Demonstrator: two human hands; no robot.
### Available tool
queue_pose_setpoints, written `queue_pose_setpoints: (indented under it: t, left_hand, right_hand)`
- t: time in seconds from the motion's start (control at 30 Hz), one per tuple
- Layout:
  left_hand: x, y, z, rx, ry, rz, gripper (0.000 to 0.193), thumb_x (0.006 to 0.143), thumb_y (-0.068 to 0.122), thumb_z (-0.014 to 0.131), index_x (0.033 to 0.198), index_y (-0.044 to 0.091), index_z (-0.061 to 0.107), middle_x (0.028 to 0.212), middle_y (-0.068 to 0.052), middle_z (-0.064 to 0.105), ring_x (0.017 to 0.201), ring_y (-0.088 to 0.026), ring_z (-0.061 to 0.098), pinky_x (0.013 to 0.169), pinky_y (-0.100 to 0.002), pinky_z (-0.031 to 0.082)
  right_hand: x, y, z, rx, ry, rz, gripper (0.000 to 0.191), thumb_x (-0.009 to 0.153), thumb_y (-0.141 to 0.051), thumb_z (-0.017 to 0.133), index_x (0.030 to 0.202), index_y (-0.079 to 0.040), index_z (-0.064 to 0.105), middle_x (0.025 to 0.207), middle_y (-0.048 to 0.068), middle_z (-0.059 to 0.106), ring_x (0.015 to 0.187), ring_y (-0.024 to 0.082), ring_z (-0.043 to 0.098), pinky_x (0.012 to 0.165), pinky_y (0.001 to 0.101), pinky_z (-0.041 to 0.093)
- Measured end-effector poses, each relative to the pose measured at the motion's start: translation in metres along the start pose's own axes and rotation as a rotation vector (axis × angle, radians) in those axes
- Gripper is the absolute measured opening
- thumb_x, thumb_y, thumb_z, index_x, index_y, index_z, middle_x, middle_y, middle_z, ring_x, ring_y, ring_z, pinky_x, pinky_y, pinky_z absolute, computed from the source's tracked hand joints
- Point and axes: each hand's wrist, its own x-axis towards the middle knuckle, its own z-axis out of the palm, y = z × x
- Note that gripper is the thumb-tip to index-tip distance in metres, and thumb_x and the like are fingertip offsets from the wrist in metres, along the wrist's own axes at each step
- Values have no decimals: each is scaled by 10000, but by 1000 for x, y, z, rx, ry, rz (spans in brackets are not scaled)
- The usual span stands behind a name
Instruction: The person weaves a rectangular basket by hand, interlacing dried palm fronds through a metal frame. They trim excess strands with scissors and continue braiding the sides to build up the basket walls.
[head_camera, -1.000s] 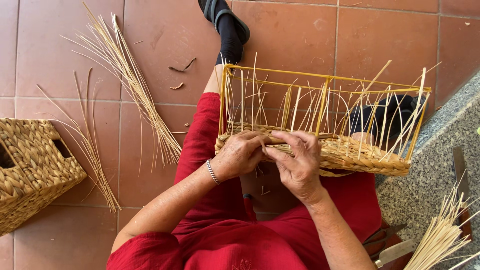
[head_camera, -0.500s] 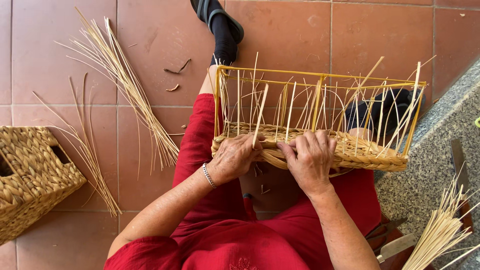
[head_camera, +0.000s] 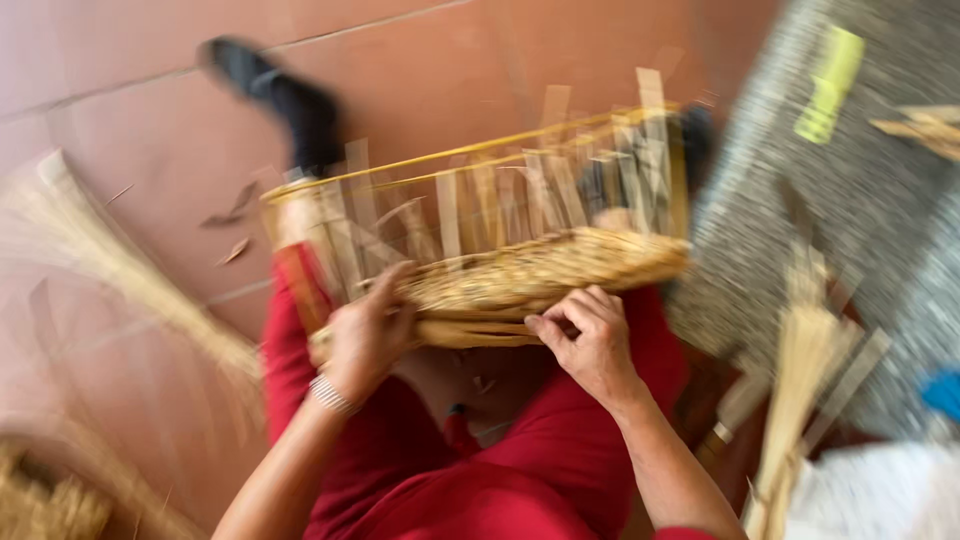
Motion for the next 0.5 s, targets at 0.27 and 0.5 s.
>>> queue_pose_setpoints:
  t: [0.27, 0.5]
  left_hand:
    - [-35, -37, 3, 88, -40, -236, 789, 873, 36, 801, 1608, 50, 514, 890, -154, 698, 667, -249, 667, 642, -382, 527]
    - [-26, -80, 23, -219, 15, -384, 715, 891, 42, 776, 1553, 66, 507, 921, -117, 701, 739, -188, 676, 674, -339, 542]
  right_hand:
    - [-91, 218, -142, 49, 592, 769, 167, 981, -239, 777, 973, -74, 757, 793, -9, 696, 723, 77, 616, 640, 246, 498]
    - [-132, 328, -271, -779, 532, 876, 215, 1023, -64, 681, 1219, -142, 723, 1337, 80, 683, 1239, 317, 561, 1122, 461, 440]
